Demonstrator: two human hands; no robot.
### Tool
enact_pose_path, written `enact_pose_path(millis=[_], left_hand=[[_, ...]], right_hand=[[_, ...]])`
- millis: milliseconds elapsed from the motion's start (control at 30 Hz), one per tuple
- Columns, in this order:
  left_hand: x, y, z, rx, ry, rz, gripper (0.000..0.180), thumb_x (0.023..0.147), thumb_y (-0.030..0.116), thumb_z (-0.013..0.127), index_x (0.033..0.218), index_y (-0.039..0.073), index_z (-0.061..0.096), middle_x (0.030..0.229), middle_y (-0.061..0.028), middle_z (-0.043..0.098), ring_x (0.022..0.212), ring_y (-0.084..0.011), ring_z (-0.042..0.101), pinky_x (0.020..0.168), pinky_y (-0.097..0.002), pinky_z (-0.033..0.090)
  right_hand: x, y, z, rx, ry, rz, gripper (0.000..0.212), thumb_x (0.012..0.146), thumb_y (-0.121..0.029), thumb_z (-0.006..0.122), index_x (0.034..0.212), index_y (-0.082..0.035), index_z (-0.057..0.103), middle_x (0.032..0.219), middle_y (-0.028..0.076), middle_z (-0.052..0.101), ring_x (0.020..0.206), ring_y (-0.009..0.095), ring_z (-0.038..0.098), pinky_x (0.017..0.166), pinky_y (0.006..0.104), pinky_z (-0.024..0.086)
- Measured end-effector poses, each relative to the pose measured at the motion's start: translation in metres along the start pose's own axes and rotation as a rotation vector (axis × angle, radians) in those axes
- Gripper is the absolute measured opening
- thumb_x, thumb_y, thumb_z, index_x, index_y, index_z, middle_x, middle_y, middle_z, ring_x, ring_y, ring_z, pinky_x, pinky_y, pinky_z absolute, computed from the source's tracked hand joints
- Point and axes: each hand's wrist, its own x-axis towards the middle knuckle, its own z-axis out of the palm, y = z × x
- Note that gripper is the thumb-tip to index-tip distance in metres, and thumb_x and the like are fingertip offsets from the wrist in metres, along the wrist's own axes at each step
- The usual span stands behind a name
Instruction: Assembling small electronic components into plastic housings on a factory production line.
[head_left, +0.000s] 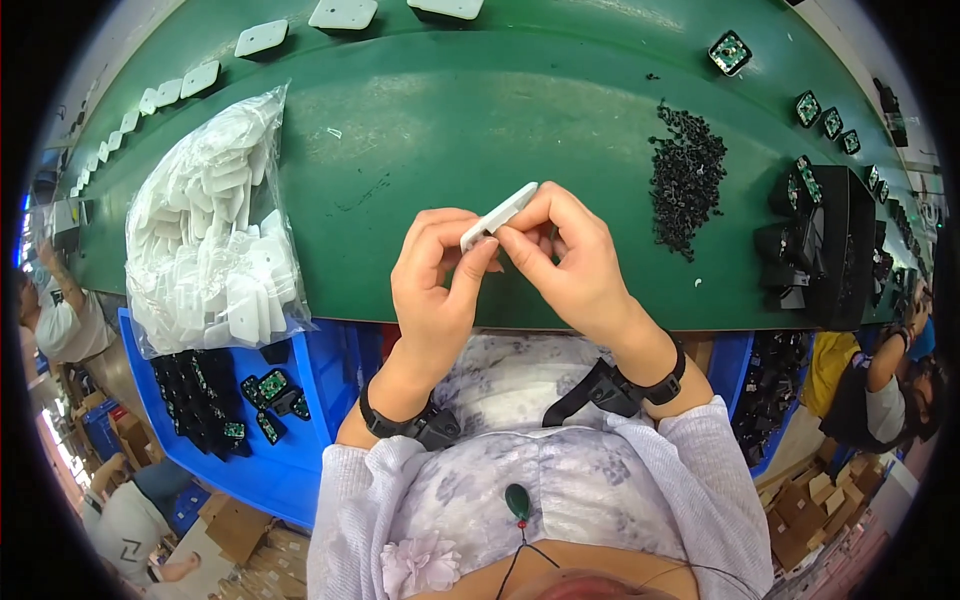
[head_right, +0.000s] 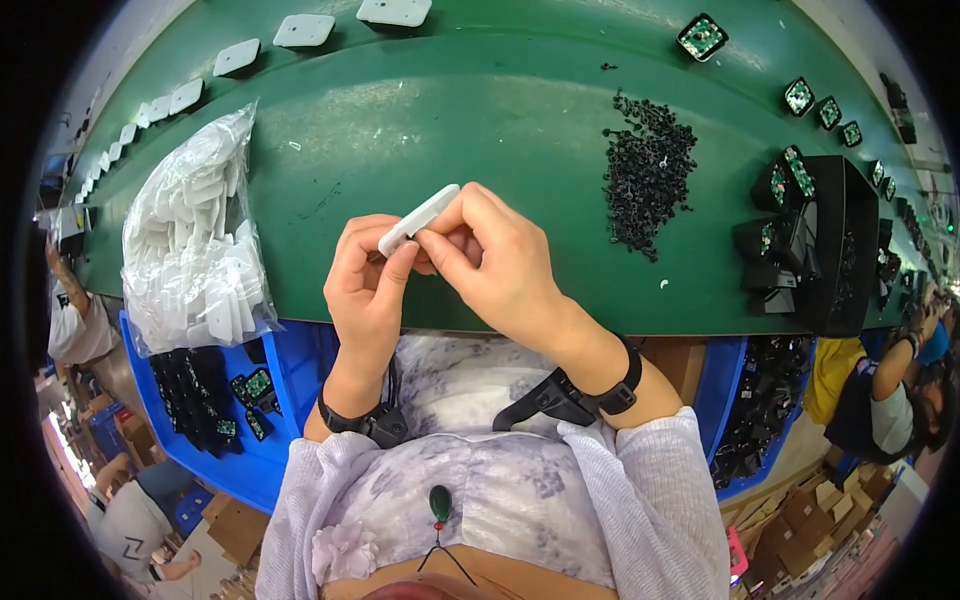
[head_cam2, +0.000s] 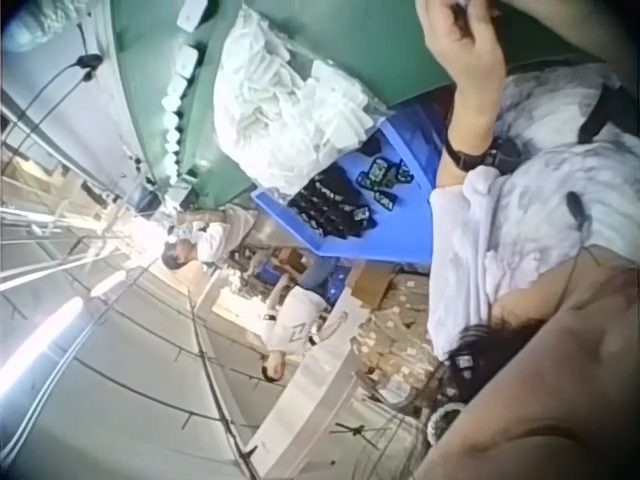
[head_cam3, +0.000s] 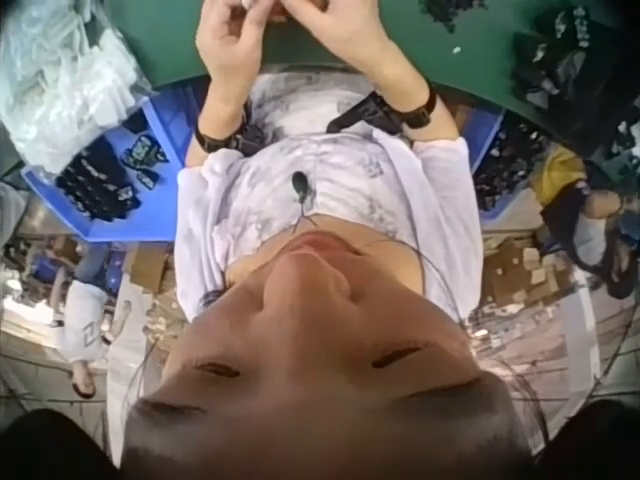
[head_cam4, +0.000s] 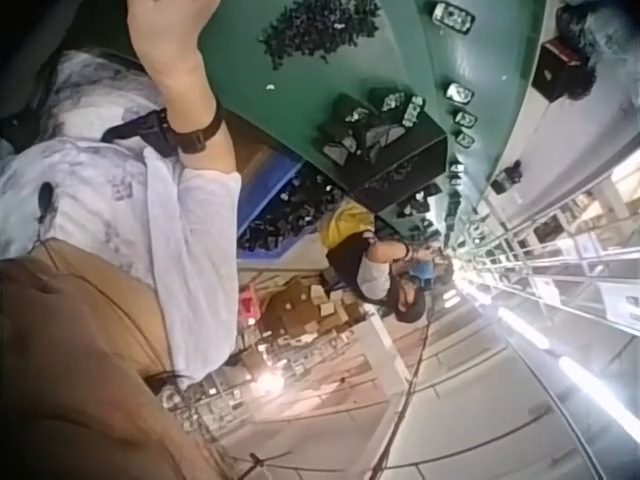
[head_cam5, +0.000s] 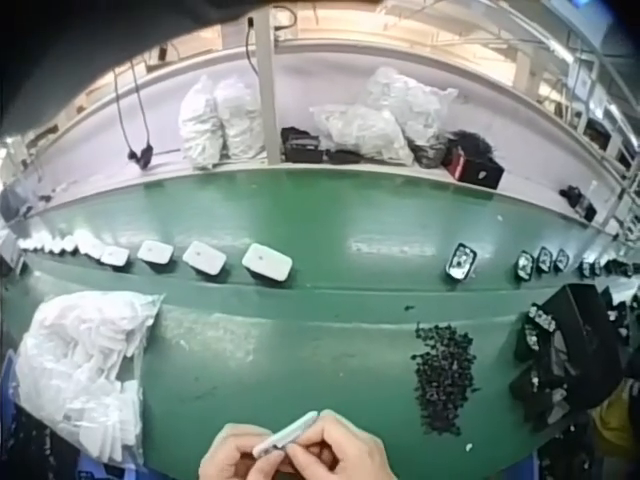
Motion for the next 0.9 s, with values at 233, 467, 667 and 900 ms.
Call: enact_pose_path(millis=[233, 467, 667, 900], left_hand=[[0.001, 0.002, -0.004, 0.122, -0.091, 0.061, 0.004, 0.089, -0.005, 0.057, 0.093, -0.006, 0.057, 0.099, -0.0117, 0.054, 0.072, -0.0134, 0.058, 0.061, -0.0233, 0.051], [0.001, 0.015, 0.0, -0.063, -0.144, -0.159, 0.005, 0.087, -0.007, 0.056, 0.092, -0.008, 0.058, 0.098, -0.0105, 0.054, 0.07, -0.0127, 0.059, 0.057, -0.0229, 0.051], [0.029, 0.012, 0.012, -0.154, -0.073, -0.233, 0.021, 0.096, 0.007, 0.05, 0.11, -0.006, 0.057, 0.082, -0.0075, 0.061, 0.066, -0.0111, 0.058, 0.054, -0.0205, 0.047], [0.071, -0.003, -0.036, 0.607, -0.104, -0.199, 0.016, 0.095, 0.009, 0.051, 0.102, 0.002, 0.063, 0.076, -0.0028, 0.058, 0.064, -0.0108, 0.054, 0.058, -0.0256, 0.043]], right_hand=[[0.0, -0.014, -0.006, -0.062, 0.226, 0.114, 0.019, 0.078, -0.009, 0.074, 0.084, -0.005, 0.057, 0.078, -0.003, 0.05, 0.065, 0.003, 0.042, 0.055, 0.0187, 0.033], [0.009, -0.012, -0.042, 0.053, -0.24, 0.207, 0.02, 0.077, -0.014, 0.076, 0.076, -0.004, 0.059, 0.067, -0.003, 0.051, 0.061, 0.004, 0.043, 0.053, 0.0217, 0.035], [0.02, -0.017, -0.055, -0.018, -0.258, 0.281, 0.024, 0.078, -0.02, 0.076, 0.08, -0.004, 0.059, 0.067, -0.002, 0.053, 0.063, 0.005, 0.047, 0.053, 0.022, 0.037], [0.145, 0.015, -0.193, -1.26, 0.715, -0.308, 0.03, 0.08, -0.029, 0.067, 0.096, -0.004, 0.06, 0.099, 0.014, 0.057, 0.097, 0.032, 0.057, 0.076, 0.0408, 0.05]])
